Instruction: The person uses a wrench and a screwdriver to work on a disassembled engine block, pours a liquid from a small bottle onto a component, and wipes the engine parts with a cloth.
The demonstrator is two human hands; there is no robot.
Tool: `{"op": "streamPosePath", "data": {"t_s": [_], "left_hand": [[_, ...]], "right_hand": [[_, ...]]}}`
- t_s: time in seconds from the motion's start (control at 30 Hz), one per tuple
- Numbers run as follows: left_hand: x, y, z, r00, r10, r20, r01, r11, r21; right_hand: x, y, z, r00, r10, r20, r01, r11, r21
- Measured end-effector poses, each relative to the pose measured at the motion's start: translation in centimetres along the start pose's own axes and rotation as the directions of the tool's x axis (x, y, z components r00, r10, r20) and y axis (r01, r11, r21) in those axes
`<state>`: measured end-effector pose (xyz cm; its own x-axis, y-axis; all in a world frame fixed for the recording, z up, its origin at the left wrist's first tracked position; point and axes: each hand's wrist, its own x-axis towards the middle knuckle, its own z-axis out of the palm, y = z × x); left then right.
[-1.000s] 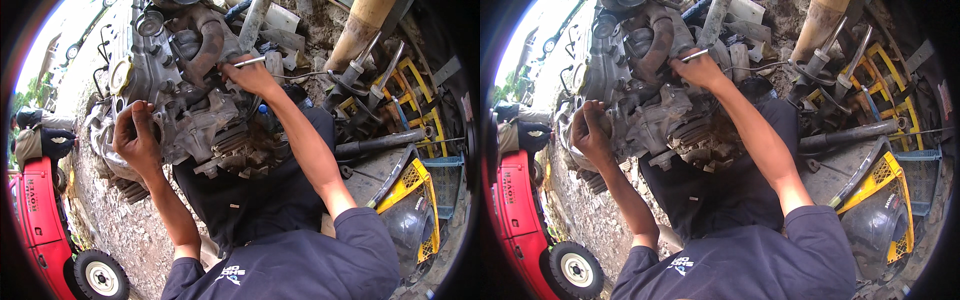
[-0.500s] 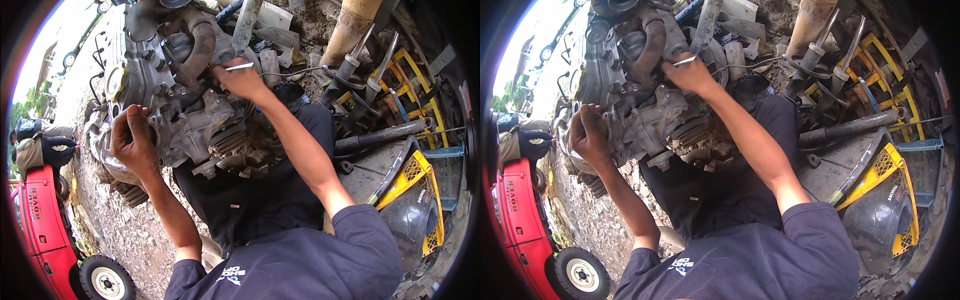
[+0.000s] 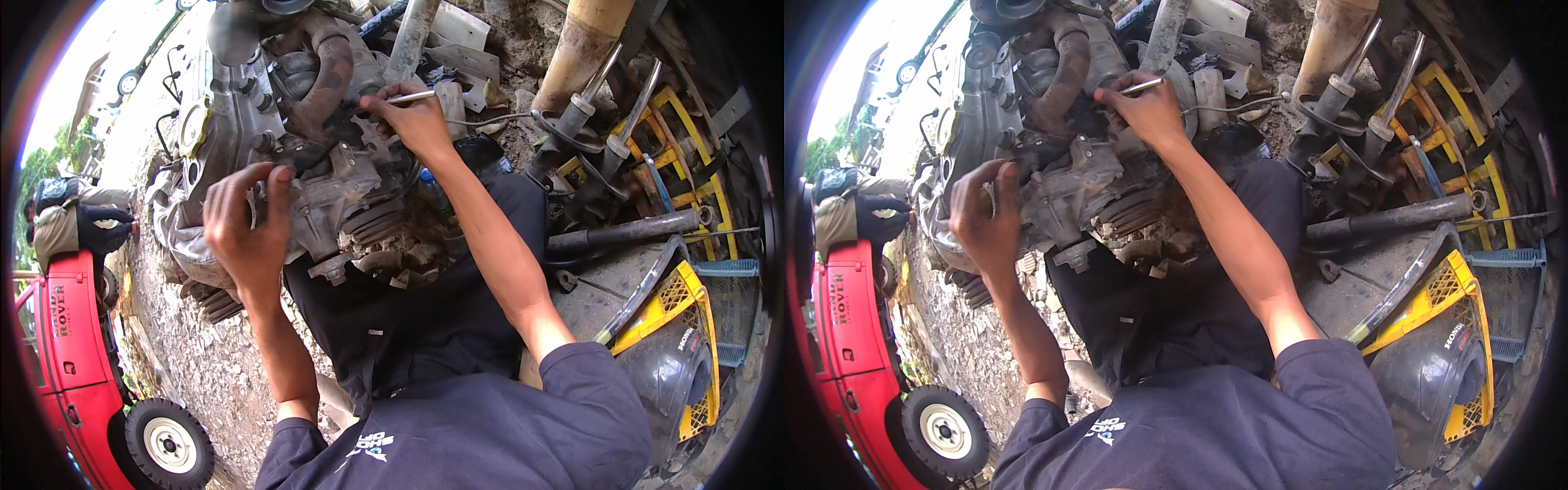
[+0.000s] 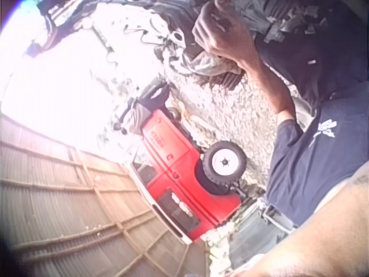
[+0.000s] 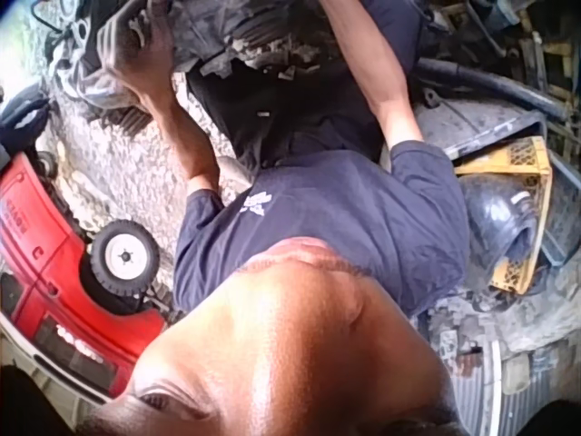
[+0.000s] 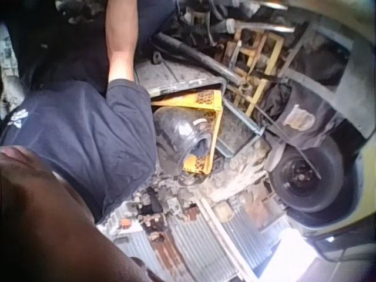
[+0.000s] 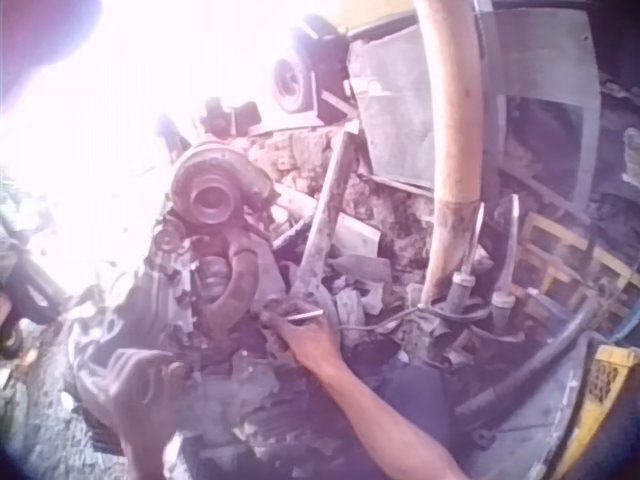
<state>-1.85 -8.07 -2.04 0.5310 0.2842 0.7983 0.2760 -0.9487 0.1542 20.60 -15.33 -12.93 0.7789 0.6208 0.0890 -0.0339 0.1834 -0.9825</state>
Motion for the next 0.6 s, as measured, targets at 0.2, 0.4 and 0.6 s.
{"op": "streamPosePath", "data": {"t_s": [0.2,0.4,0.6], "left_hand": [[0.0,1.0,0.8,0.993,-0.069,0.098,0.063,0.996,0.063],[0.1,1.7,0.2,0.964,-0.043,0.264,-0.025,0.969,0.246],[0.2,1.8,0.1,0.963,-0.036,0.266,-0.016,0.981,0.192]], "right_hand": [[-0.6,0.8,0.4,0.984,-0.168,0.056,0.164,0.984,0.067],[0.4,-2.4,-2.2,0.959,-0.114,0.260,0.161,0.973,-0.167],[0.0,-2.2,-2.2,0.931,-0.142,0.336,0.203,0.967,-0.154]]}}
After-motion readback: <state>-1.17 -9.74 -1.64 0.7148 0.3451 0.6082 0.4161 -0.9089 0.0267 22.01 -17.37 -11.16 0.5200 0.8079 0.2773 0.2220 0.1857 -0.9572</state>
